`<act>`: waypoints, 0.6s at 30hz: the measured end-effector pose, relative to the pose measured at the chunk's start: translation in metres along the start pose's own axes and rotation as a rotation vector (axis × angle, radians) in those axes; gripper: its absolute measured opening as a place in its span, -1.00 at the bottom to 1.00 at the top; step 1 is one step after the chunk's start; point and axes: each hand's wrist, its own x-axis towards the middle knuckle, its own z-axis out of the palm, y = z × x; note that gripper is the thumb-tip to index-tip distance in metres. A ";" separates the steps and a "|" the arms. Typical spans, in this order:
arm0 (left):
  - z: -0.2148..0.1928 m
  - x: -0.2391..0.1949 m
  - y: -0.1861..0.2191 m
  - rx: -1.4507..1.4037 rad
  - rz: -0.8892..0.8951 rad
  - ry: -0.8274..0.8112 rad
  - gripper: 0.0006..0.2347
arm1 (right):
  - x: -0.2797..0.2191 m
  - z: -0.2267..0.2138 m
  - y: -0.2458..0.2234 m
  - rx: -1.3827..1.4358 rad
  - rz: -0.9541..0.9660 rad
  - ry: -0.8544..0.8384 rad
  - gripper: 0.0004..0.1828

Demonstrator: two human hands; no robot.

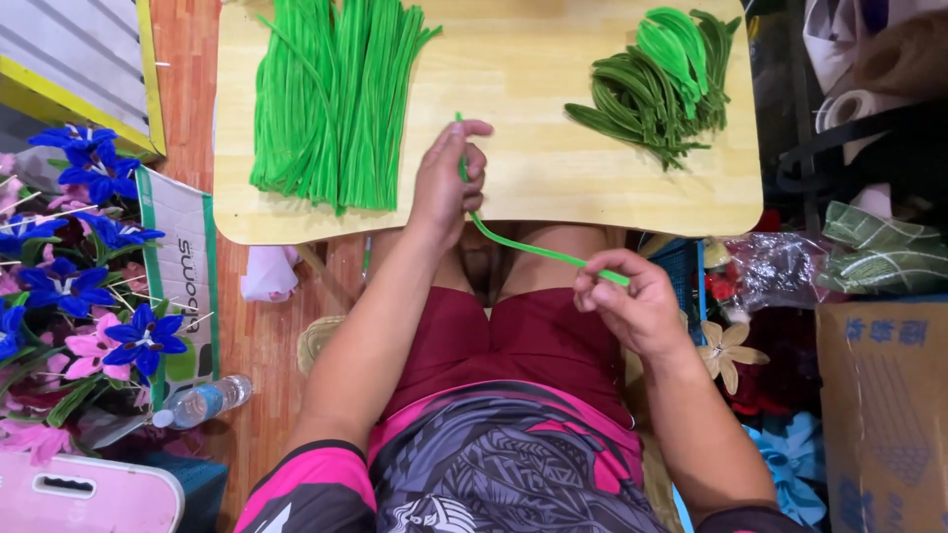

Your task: The person repeatedly picks up green pipe cleaners, folds them in half, and twists the ends to form small leaf shapes. They place the finished leaves on a pile on the right side of the table.

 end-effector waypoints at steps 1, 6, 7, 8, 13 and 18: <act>0.004 -0.002 -0.010 0.001 0.000 -0.003 -0.69 | 0.002 -0.001 0.002 0.000 -0.003 0.002 -0.65; 0.026 -0.020 -0.046 0.026 0.006 -0.285 -0.75 | 0.028 0.032 -0.016 -0.482 -0.360 0.170 -0.84; 0.034 -0.028 -0.042 0.031 0.007 -0.290 -0.75 | 0.032 0.037 -0.015 -0.479 -0.366 0.173 -0.84; 0.042 -0.038 -0.039 0.004 0.019 -0.307 -0.76 | 0.036 0.043 -0.014 -0.554 -0.348 0.197 -0.84; 0.059 -0.058 -0.034 -0.136 0.019 -0.378 -0.75 | 0.044 0.061 -0.007 -0.751 -0.307 0.280 -0.87; 0.063 -0.063 -0.030 -0.230 0.013 -0.403 -0.72 | 0.042 0.078 -0.013 -0.725 -0.495 0.314 -0.90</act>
